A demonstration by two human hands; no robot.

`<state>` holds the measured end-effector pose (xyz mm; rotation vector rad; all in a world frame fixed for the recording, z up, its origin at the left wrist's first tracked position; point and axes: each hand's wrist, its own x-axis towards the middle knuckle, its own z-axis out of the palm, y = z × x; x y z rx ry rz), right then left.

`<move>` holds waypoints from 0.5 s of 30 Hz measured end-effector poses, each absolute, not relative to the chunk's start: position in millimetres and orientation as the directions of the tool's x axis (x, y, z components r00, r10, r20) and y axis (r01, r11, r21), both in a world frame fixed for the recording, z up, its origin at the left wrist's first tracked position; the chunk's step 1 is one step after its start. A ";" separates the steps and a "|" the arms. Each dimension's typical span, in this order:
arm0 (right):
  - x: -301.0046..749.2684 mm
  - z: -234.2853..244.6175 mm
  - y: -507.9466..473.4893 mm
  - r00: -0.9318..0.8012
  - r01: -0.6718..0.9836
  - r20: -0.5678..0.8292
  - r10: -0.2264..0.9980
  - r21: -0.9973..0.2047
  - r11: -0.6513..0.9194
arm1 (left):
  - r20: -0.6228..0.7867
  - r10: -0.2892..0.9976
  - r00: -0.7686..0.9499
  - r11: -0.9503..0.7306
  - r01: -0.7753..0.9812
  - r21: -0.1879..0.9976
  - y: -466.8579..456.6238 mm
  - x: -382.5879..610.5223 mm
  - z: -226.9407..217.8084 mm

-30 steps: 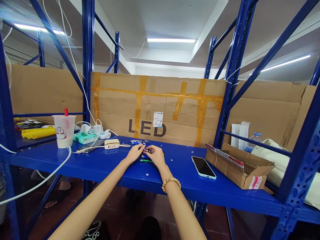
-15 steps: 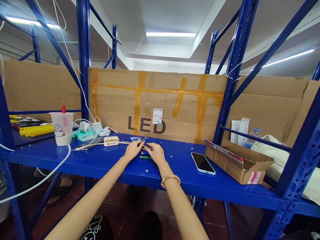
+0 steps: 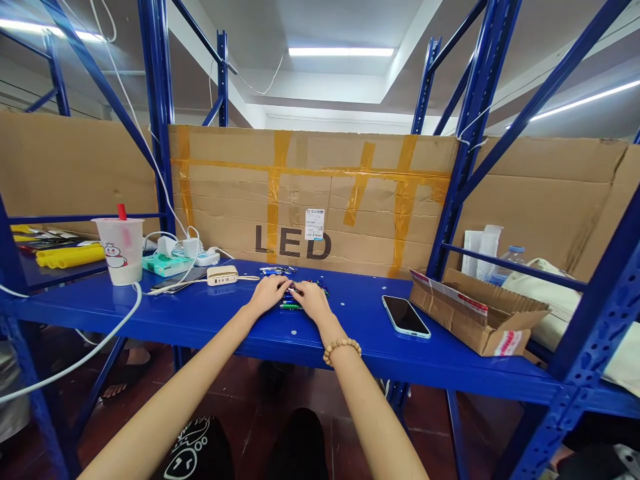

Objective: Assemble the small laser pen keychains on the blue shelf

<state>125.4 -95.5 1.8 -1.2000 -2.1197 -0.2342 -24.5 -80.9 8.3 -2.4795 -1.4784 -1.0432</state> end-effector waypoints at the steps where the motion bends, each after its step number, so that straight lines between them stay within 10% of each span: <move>1: 125.8 1.8 -95.3 -0.351 0.810 0.636 0.687 -0.161 0.564 | 0.583 0.751 0.309 -0.535 0.803 0.264 -80.9 -24.6 8.1; 15: 118.3 3.1 -97.5 -0.335 0.842 0.657 0.675 -0.113 0.528 | 0.607 0.741 0.287 -0.538 0.795 0.281 -76.7 -24.4 5.3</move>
